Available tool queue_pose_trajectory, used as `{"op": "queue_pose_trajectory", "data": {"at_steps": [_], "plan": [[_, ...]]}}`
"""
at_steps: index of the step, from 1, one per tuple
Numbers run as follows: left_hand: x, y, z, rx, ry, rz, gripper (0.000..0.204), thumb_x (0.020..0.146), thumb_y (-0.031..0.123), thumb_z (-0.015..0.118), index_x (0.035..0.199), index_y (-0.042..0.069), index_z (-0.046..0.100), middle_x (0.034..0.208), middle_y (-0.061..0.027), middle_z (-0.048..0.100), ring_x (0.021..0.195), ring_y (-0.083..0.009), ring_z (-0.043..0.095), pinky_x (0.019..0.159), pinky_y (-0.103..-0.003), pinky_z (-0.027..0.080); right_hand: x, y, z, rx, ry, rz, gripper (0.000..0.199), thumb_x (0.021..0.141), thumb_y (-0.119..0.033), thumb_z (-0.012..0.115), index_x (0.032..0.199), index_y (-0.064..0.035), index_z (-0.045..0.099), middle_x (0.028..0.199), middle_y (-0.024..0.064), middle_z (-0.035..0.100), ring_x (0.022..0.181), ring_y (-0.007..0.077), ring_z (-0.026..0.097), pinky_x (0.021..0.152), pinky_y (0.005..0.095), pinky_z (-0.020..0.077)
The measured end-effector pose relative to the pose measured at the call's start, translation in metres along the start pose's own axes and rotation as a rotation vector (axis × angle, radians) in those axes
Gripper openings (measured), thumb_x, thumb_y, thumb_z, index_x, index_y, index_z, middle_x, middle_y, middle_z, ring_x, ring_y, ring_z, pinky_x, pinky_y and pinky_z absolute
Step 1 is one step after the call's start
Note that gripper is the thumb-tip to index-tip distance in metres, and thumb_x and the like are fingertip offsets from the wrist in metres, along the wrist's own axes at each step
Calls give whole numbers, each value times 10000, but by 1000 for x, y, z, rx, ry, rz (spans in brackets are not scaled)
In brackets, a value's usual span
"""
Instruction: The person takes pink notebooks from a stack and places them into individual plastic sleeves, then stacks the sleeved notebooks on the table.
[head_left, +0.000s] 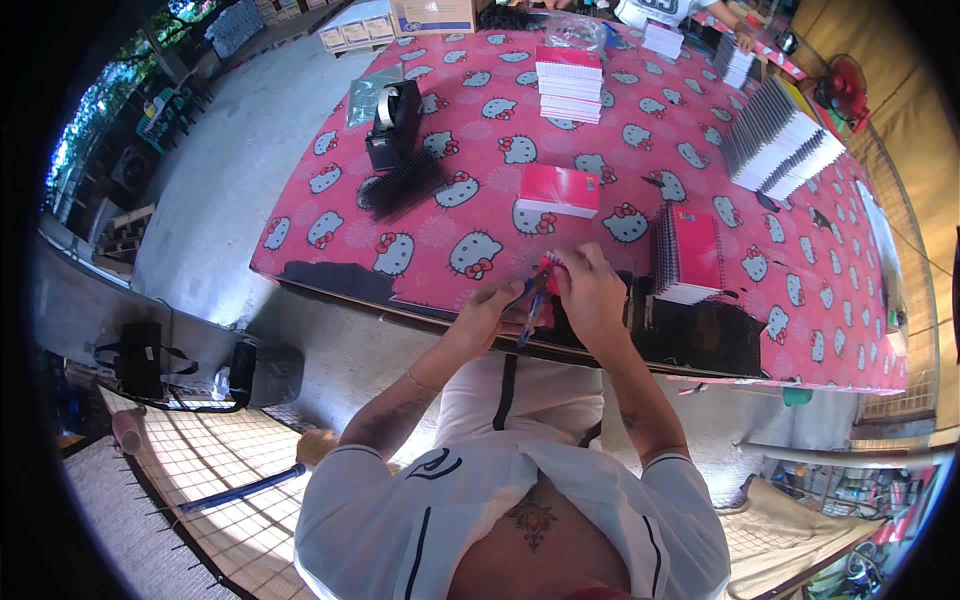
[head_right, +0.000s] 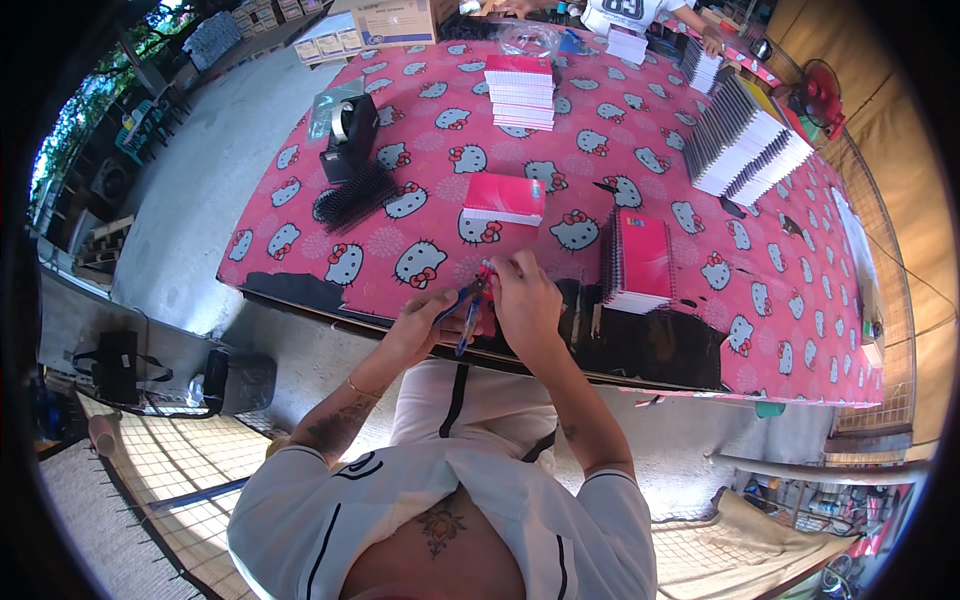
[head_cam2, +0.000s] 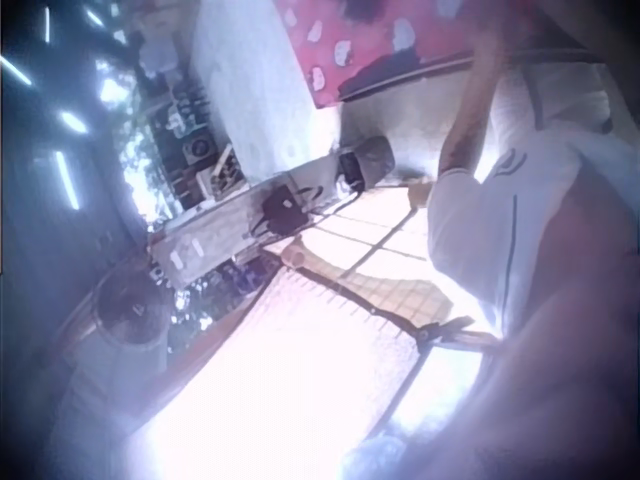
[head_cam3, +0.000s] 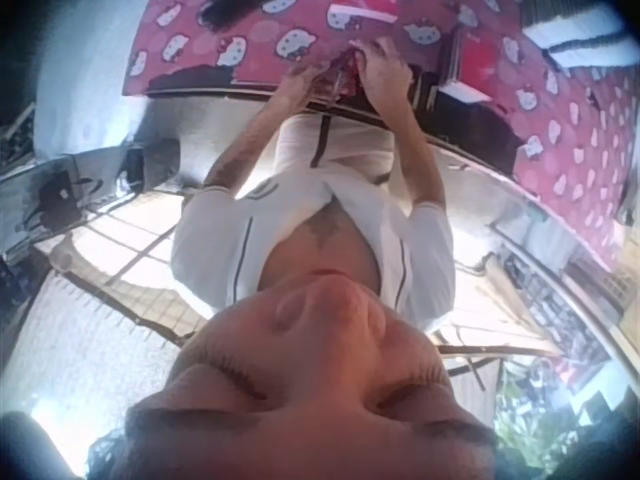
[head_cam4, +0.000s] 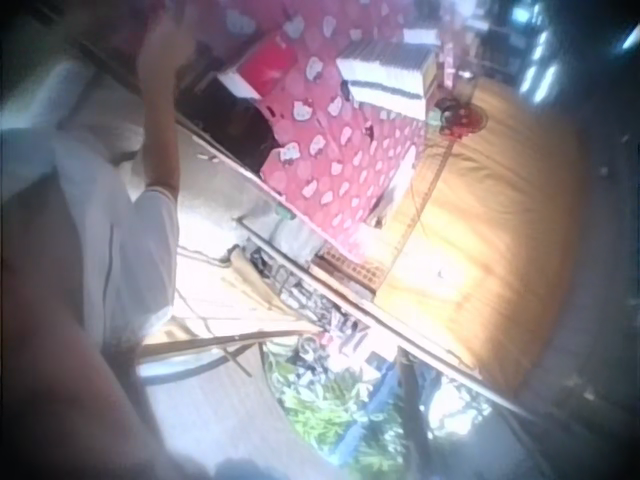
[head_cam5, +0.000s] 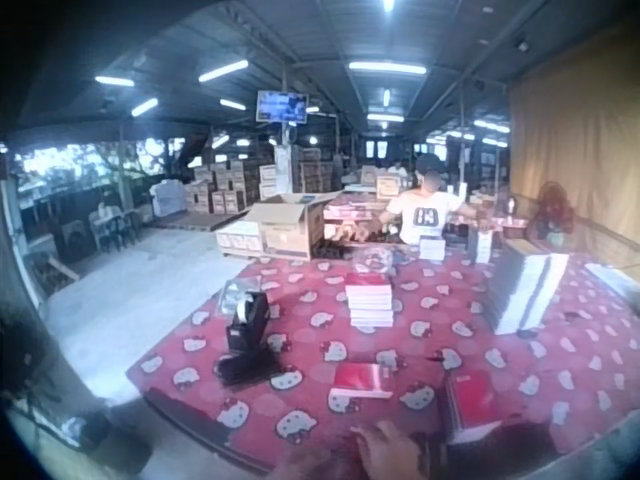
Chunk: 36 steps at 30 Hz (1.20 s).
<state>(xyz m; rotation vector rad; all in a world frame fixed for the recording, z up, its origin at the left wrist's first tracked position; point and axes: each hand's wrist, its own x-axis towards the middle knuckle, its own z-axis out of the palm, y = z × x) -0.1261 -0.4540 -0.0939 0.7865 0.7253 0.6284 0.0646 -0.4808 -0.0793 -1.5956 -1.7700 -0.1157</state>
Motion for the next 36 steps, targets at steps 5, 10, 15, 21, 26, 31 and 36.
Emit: {"op": "queue_pose_trajectory", "data": {"at_steps": [5, 10, 15, 21, 26, 31, 36], "plan": [[3, 0, 4, -66, -2, 39, 391, 1015, 300, 484, 1209, -34, 544, 1025, -196, 684, 907, -310, 720, 795, -407, 605, 4, -7, -3, -2, -5, 40, 196, 846, -133, 701, 1039, -109, 680, 918, 86, 613, 809, 302, 667, 654, 406, 526], [1, 0, 4, -93, 7, 44, 385, 1019, 294, 473, 1197, -40, 545, 1009, -190, 683, 889, -306, 720, 786, -407, 603, 6, -9, -5, 7, -54, 78, 164, 861, -147, 688, 1022, -115, 676, 870, 93, 641, 758, 329, 665, 634, 409, 523], [7, -5, -2, 321, 149, 155, 299, 1004, 267, 525, 1095, 11, 650, 969, -159, 688, 774, -294, 712, 674, -376, 577, 5, -8, -3, 13, -26, 45, 153, 859, -143, 690, 1009, -113, 674, 876, 89, 638, 743, 326, 662, 624, 408, 517], [2, 34, -36, 1261, 197, 514, 357, 838, 181, 710, 1190, 122, 680, 1172, -119, 644, 1034, -316, 628, 834, -399, 505, 2, -6, 1, 2, -24, 29, 164, 848, -141, 689, 1006, -116, 654, 867, 77, 601, 748, 307, 657, 645, 416, 521], [26, 39, -6, 1679, 346, 1071, 374, 817, 191, 725, 1169, 79, 666, 1222, -113, 630, 1108, -329, 586, 950, -448, 455, 10, -9, -15, 153, -2, 112, 200, 860, -112, 664, 1058, -95, 654, 948, 117, 629, 850, 350, 655, 730, 437, 530], [52, 24, 33, 1758, -182, 993, 392, 819, 86, 707, 1200, 53, 625, 1236, -155, 604, 929, -353, 658, 802, -403, 534, 13, 37, -94, 67, 244, 153, 202, 869, -53, 615, 1066, -47, 661, 1039, 163, 661, 952, 386, 639, 822, 448, 518], [70, 56, 132, 569, -178, 801, 405, 886, 62, 695, 1281, 60, 604, 977, -143, 646, 795, -239, 690, 726, -388, 556, -37, 162, -131, 101, 341, 495, 266, 875, -40, 621, 1131, -23, 690, 975, 137, 712, 907, 256, 684, 826, 371, 522]]}}
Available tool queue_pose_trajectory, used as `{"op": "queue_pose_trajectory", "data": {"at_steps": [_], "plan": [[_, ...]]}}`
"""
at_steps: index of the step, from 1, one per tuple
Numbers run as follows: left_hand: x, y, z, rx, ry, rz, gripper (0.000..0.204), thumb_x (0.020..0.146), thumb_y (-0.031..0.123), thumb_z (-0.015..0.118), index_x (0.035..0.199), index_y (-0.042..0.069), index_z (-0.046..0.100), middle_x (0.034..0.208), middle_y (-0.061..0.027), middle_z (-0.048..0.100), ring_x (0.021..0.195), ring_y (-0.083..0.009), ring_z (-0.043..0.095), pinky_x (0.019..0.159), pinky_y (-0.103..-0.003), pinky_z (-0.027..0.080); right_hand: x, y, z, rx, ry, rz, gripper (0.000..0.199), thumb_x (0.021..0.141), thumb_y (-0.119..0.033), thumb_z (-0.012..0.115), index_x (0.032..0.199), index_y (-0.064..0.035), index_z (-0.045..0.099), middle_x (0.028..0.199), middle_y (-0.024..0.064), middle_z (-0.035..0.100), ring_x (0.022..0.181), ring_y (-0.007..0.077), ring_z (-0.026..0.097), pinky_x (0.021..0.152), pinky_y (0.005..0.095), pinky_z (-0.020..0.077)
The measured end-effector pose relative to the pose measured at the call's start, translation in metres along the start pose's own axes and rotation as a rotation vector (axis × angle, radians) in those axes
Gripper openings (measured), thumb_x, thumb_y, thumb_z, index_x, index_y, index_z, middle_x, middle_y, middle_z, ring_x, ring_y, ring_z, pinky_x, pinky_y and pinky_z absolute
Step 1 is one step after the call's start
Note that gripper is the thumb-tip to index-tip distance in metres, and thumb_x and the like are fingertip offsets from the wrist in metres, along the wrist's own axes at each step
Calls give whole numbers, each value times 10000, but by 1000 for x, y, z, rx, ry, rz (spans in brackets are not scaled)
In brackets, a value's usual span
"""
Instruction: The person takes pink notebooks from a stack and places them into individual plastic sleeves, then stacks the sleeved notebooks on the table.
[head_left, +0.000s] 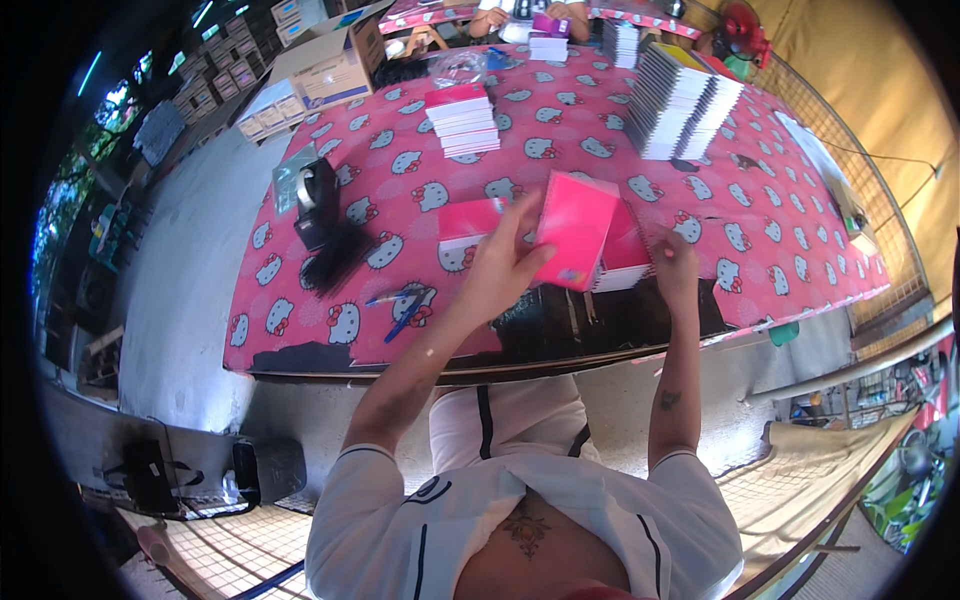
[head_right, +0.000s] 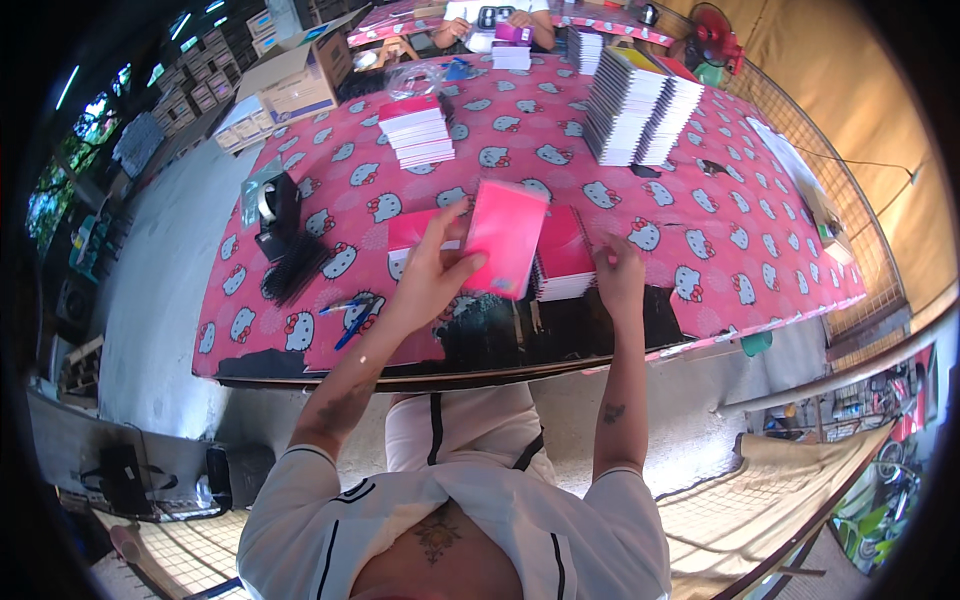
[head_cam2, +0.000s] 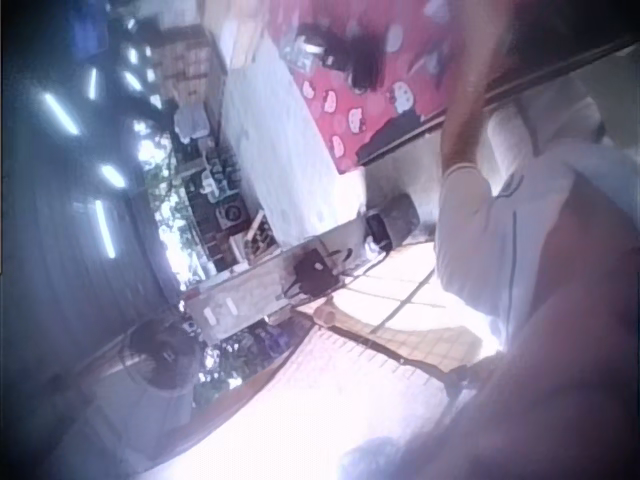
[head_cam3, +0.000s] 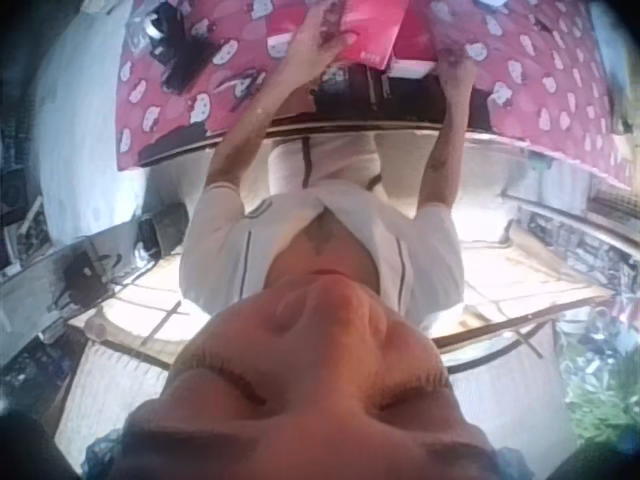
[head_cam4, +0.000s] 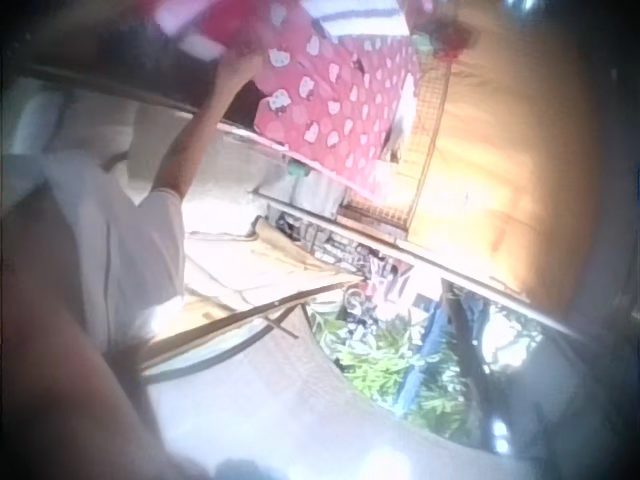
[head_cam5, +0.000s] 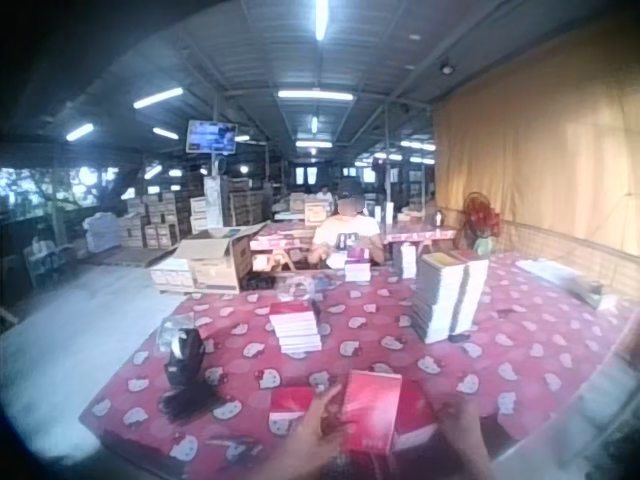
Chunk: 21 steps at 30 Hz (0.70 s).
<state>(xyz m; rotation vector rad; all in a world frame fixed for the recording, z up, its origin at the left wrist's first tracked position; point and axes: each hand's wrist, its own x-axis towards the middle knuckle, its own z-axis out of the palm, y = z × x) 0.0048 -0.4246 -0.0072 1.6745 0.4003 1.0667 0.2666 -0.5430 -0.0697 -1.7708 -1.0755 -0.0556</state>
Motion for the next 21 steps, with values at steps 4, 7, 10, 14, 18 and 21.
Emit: {"op": "queue_pose_trajectory", "data": {"at_steps": [4, 7, 10, 14, 18, 21], "plan": [[35, -52, 57, -22, -78, -144, 428, 886, 166, 705, 1272, 11, 605, 980, -209, 677, 783, -313, 678, 713, -399, 538, -6, 30, 13, 242, -36, 172, 275, 888, -61, 633, 1147, 4, 699, 886, 108, 732, 843, 131, 670, 785, 300, 512], [39, -83, 77, 462, -171, 46, 471, 860, 239, 733, 1235, -24, 622, 839, -193, 657, 713, -284, 658, 665, -390, 519, -8, 36, 11, 388, -59, 271, 255, 918, -73, 621, 1144, 5, 708, 895, 62, 720, 835, 101, 638, 763, 262, 497], [37, -89, 82, 488, -37, 129, 495, 833, 271, 766, 1197, -43, 649, 680, -127, 624, 610, -217, 626, 580, -348, 495, -10, 26, 12, 492, -44, 324, 248, 933, -102, 632, 1144, 1, 713, 917, 46, 709, 863, 96, 618, 784, 265, 493], [33, -87, 84, 519, -29, 146, 478, 829, 264, 768, 1188, -32, 659, 685, -127, 636, 577, -228, 617, 576, -349, 493, -13, 21, 14, 433, -18, 289, 277, 926, -152, 662, 1148, 7, 709, 933, 75, 714, 876, 116, 633, 802, 274, 496], [31, -83, 76, 429, -44, 66, 486, 834, 298, 771, 1195, -9, 665, 703, -125, 647, 562, -225, 620, 597, -340, 515, -15, 15, 11, 394, -56, 291, 326, 909, -197, 701, 1163, 7, 695, 996, 102, 705, 918, 159, 647, 823, 297, 500], [25, -85, 27, 451, -6, -26, 424, 843, 274, 758, 1181, 29, 681, 835, -121, 690, 684, -246, 677, 655, -341, 544, -25, -4, 4, 300, 144, 151, 321, 907, -191, 705, 1169, -6, 683, 1059, 114, 678, 971, 197, 638, 836, 316, 497]]}}
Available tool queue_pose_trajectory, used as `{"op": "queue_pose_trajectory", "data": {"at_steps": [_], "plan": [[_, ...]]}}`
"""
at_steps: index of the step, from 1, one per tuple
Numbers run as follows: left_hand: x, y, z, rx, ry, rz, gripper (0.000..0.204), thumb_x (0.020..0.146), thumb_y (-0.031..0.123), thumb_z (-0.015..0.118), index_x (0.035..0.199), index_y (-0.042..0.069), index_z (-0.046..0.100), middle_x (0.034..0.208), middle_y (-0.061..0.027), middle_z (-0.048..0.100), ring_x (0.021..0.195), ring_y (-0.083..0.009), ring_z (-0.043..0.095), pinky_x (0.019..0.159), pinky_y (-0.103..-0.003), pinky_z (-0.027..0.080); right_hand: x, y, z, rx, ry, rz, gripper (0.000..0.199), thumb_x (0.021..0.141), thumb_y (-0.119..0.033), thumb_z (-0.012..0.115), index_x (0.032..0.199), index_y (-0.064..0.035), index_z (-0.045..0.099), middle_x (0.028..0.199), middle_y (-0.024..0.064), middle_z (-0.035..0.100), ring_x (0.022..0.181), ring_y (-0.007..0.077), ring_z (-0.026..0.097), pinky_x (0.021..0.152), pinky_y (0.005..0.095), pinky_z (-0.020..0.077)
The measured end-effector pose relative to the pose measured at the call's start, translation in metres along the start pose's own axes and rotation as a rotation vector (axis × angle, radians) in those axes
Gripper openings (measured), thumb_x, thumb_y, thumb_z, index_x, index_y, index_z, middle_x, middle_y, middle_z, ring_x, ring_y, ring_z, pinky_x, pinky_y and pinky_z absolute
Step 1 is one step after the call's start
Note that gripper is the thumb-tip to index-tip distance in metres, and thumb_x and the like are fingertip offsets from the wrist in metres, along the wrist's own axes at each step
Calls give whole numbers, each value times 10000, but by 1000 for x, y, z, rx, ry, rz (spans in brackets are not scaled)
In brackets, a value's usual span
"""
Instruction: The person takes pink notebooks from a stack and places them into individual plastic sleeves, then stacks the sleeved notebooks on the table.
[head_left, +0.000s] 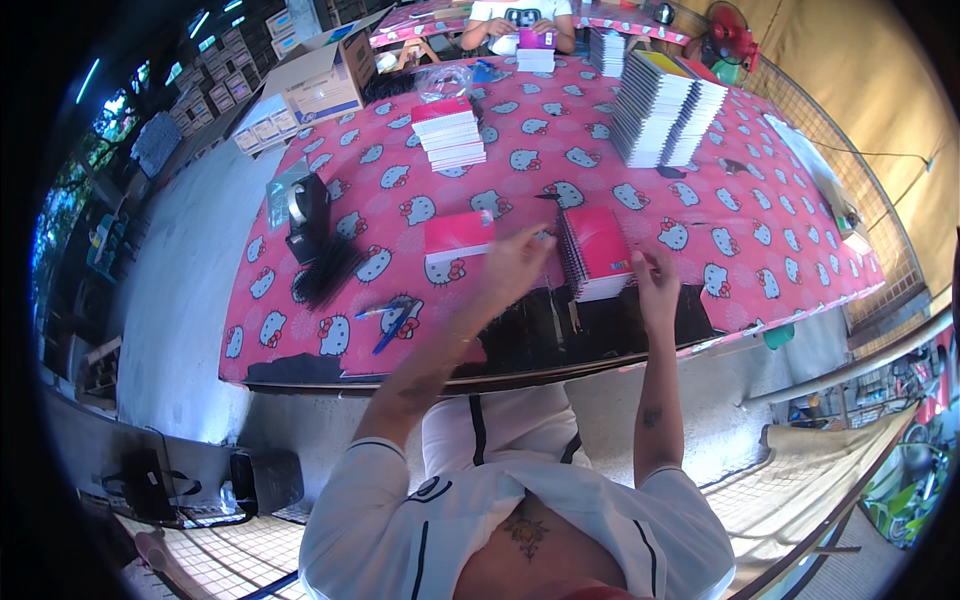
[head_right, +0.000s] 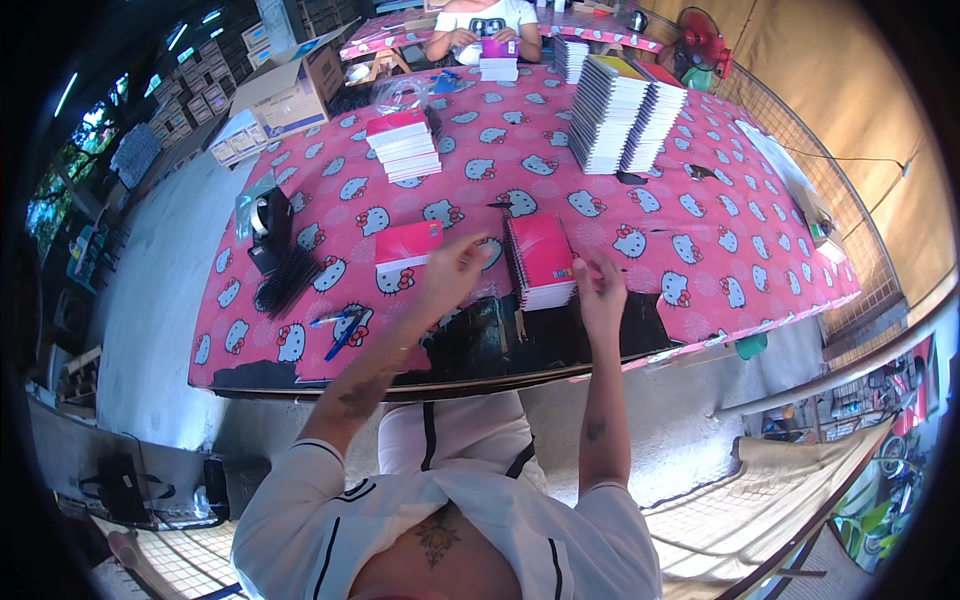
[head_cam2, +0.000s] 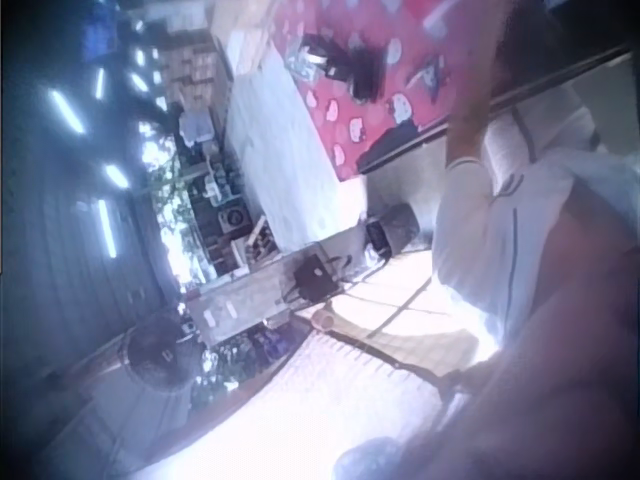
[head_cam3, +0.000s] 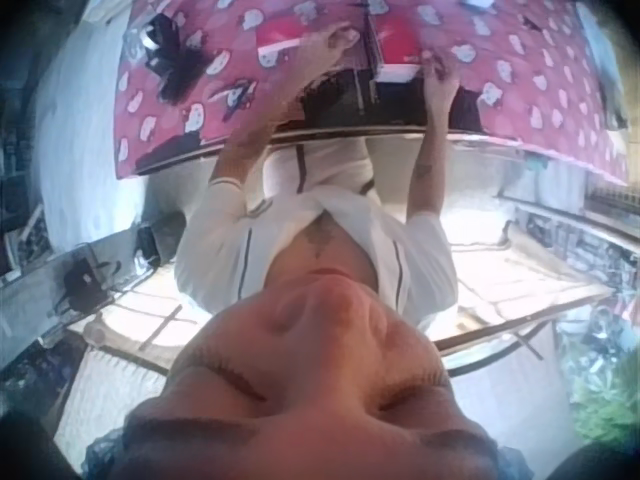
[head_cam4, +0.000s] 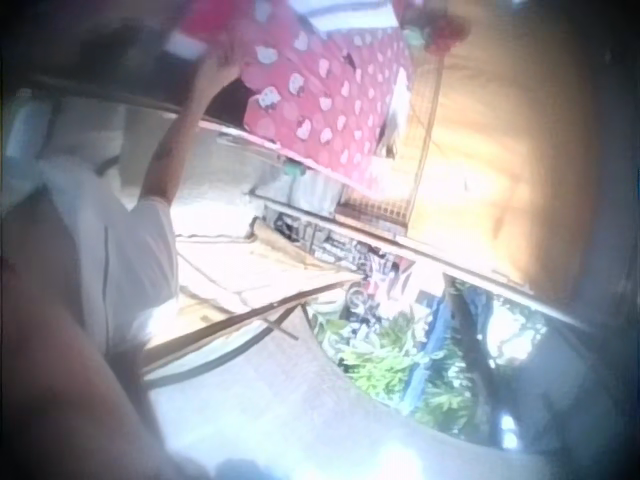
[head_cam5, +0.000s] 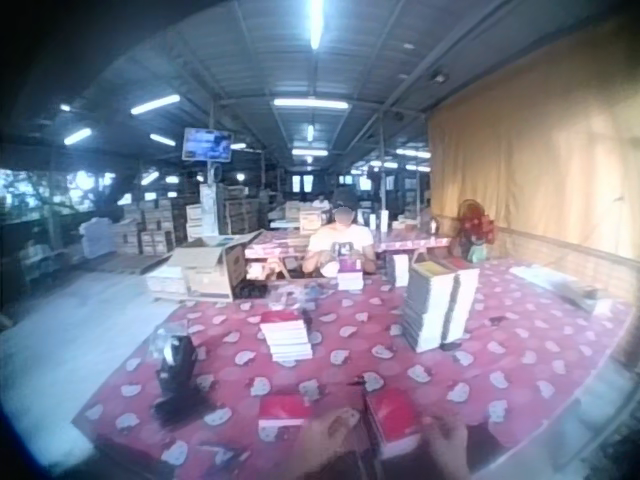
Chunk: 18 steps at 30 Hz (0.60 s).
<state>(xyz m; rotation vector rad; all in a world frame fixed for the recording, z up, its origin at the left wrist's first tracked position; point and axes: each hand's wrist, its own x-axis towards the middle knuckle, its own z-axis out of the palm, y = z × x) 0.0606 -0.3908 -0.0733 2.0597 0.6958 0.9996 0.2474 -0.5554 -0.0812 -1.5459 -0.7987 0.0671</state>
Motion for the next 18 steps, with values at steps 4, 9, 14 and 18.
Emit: {"op": "queue_pose_trajectory", "data": {"at_steps": [4, 9, 14, 18], "plan": [[-12, -83, -90, 691, 67, 391, 337, 804, 90, 696, 1141, 66, 682, 1069, -136, 689, 973, -298, 673, 784, -388, 558, -20, -48, -2, -72, 95, -263, 246, 920, -134, 666, 1139, -22, 685, 1089, 143, 661, 981, 257, 636, 860, 336, 488], [-21, -76, -112, 697, -27, 453, 400, 742, 25, 669, 1140, 56, 660, 1044, -132, 683, 941, -323, 657, 813, -430, 544, -48, -76, 48, 127, -344, -348, 306, 842, -56, 717, 1141, -14, 669, 1102, 149, 658, 1014, 284, 641, 908, 355, 479], [-68, -28, -101, 611, -78, 472, 406, 739, 33, 666, 1144, 52, 655, 1017, -114, 681, 932, -322, 644, 806, -440, 523, -70, -67, 99, -15, -371, -443, 513, 827, -9, 733, 1305, -27, 548, 1119, 123, 655, 1019, 244, 649, 890, 308, 494], [-76, -26, -109, 524, 60, 503, 243, 834, 135, 678, 1062, 52, 684, 1005, -133, 668, 952, -317, 635, 795, -441, 514, -87, 9, 120, 377, -634, 109, 467, 851, 0, 721, 1288, -22, 555, 1114, 94, 632, 1041, 174, 608, 891, 280, 486]]}}
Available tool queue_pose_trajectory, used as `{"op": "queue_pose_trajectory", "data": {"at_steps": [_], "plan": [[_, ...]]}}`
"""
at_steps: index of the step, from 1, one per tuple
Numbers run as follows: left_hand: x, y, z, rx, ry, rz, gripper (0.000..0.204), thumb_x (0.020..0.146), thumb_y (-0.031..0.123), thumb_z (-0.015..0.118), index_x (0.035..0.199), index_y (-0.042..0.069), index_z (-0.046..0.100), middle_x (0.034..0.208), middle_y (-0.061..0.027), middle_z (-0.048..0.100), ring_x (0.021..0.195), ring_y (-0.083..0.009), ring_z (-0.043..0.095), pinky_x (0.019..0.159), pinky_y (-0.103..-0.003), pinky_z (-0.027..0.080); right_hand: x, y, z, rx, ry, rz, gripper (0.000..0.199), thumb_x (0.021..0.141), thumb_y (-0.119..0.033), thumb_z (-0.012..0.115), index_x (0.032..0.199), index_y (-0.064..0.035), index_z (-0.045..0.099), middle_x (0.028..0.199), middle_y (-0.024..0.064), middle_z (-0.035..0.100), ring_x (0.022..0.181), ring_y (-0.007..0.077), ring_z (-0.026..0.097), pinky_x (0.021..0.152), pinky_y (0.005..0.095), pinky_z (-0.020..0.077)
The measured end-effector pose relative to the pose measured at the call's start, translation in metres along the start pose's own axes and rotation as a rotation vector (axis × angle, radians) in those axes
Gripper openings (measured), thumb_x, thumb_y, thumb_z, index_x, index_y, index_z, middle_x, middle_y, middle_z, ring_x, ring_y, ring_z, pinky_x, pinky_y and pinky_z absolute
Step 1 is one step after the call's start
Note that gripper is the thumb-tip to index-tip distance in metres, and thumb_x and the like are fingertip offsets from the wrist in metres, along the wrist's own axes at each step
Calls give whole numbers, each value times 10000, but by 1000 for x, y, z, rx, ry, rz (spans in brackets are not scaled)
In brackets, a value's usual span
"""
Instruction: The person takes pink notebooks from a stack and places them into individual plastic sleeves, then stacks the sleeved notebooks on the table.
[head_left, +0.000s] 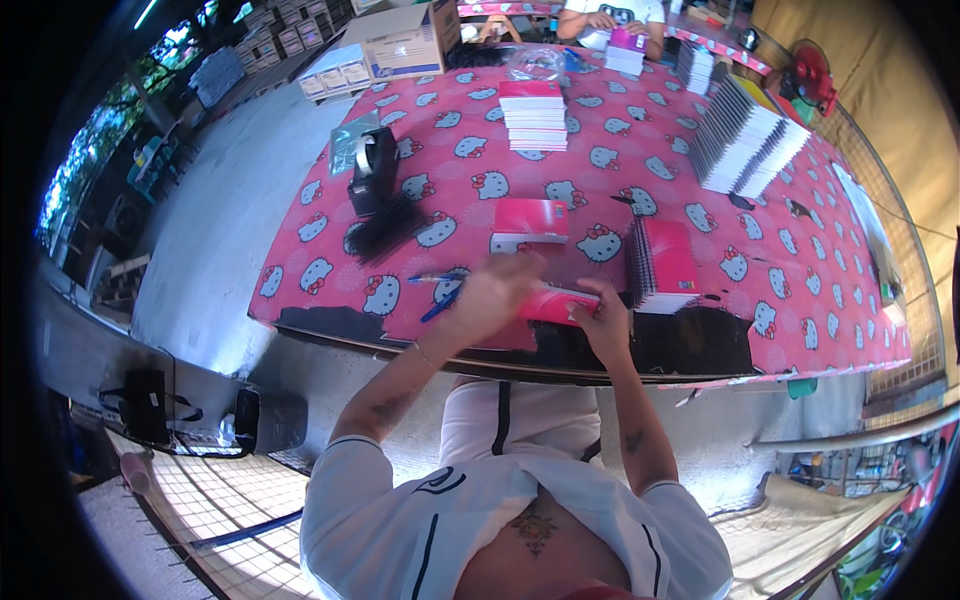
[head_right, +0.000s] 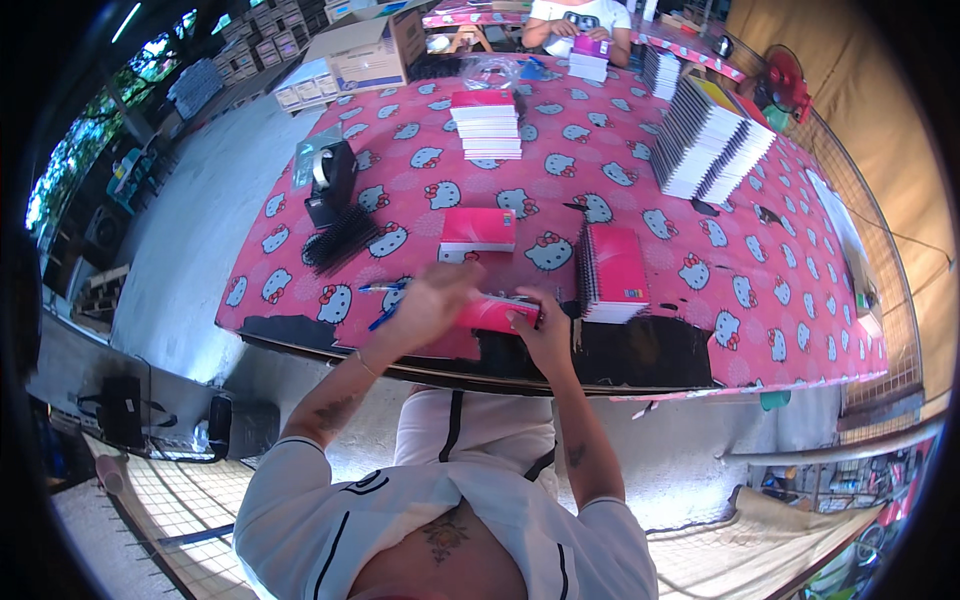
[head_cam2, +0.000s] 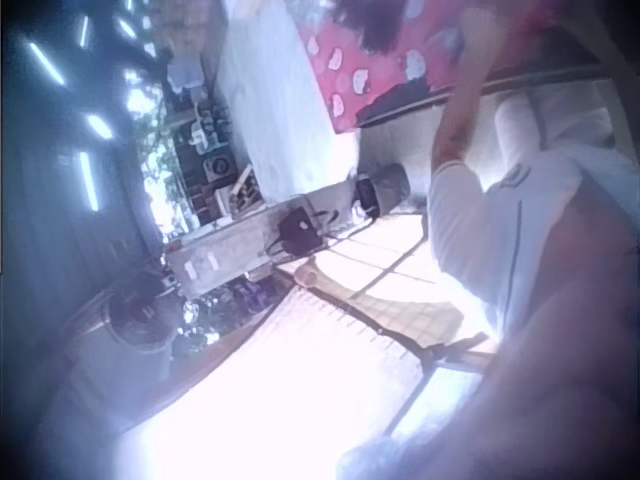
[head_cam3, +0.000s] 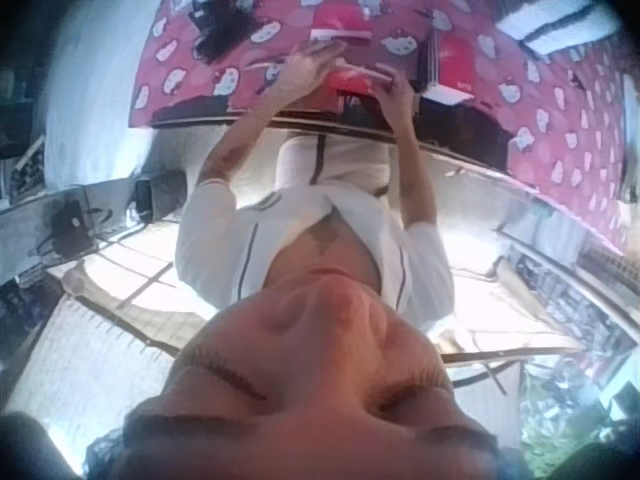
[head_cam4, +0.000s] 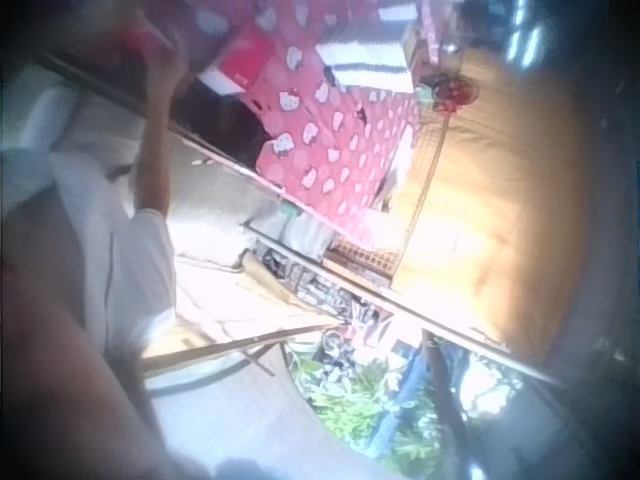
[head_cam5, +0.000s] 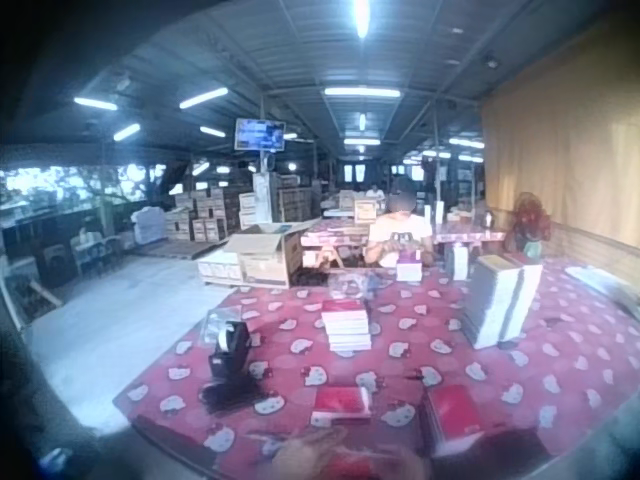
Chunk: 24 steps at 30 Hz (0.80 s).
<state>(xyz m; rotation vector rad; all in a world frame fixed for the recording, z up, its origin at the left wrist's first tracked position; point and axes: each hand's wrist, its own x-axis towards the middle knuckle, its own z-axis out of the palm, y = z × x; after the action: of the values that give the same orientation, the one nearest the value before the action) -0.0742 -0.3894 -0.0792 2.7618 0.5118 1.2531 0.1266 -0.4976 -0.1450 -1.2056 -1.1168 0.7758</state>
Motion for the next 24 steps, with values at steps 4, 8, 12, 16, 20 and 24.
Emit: {"op": "queue_pose_trajectory", "data": {"at_steps": [4, 8, 12, 16, 20, 24], "plan": [[-41, -136, -43, 588, -198, -575, 166, 836, 145, 691, 966, 42, 701, 1016, -146, 656, 944, -340, 633, 773, -426, 551, 0, -1, 1, 46, 35, 16, 468, 855, -8, 722, 1291, -23, 555, 1064, 90, 629, 995, 161, 604, 894, 279, 481], [-88, -173, -50, 692, -82, -477, 128, 861, 119, 665, 956, 34, 662, 972, -129, 630, 915, -329, 635, 762, -415, 551, 5, -19, 15, -34, -74, 39, 407, 875, -41, 708, 1263, -12, 589, 1048, 93, 658, 983, 163, 618, 905, 285, 481], [-43, -112, -57, 490, 136, -373, 80, 887, 100, 626, 935, 41, 653, 909, -142, 615, 837, -335, 635, 701, -442, 536, 4, -14, 6, -84, -146, 36, 296, 908, -77, 686, 1188, 7, 645, 1098, 99, 686, 1022, 156, 620, 929, 289, 474], [-43, -43, -43, 12, -23, -390, 124, 916, 123, 648, 988, 44, 711, 805, -132, 633, 680, -326, 637, 607, -430, 511, 7, -13, 8, -72, -164, 37, 259, 924, -74, 671, 1167, 14, 660, 1115, 105, 696, 1036, 152, 622, 940, 289, 470], [-48, -9, -31, -335, 40, -481, 257, 867, 51, 721, 1123, 29, 718, 835, -113, 671, 643, -168, 629, 580, -284, 489, 6, -7, 10, -102, -159, -37, 252, 933, -56, 653, 1175, 14, 658, 1118, 114, 698, 1040, 153, 624, 939, 293, 473], [-50, -12, -23, -267, 61, -459, 263, 835, 23, 745, 1097, 21, 720, 844, -105, 673, 649, -163, 635, 575, -271, 491, 6, -8, 9, -122, -153, -48, 248, 935, -48, 647, 1175, 16, 657, 1121, 121, 698, 1036, 155, 627, 933, 298, 477]]}}
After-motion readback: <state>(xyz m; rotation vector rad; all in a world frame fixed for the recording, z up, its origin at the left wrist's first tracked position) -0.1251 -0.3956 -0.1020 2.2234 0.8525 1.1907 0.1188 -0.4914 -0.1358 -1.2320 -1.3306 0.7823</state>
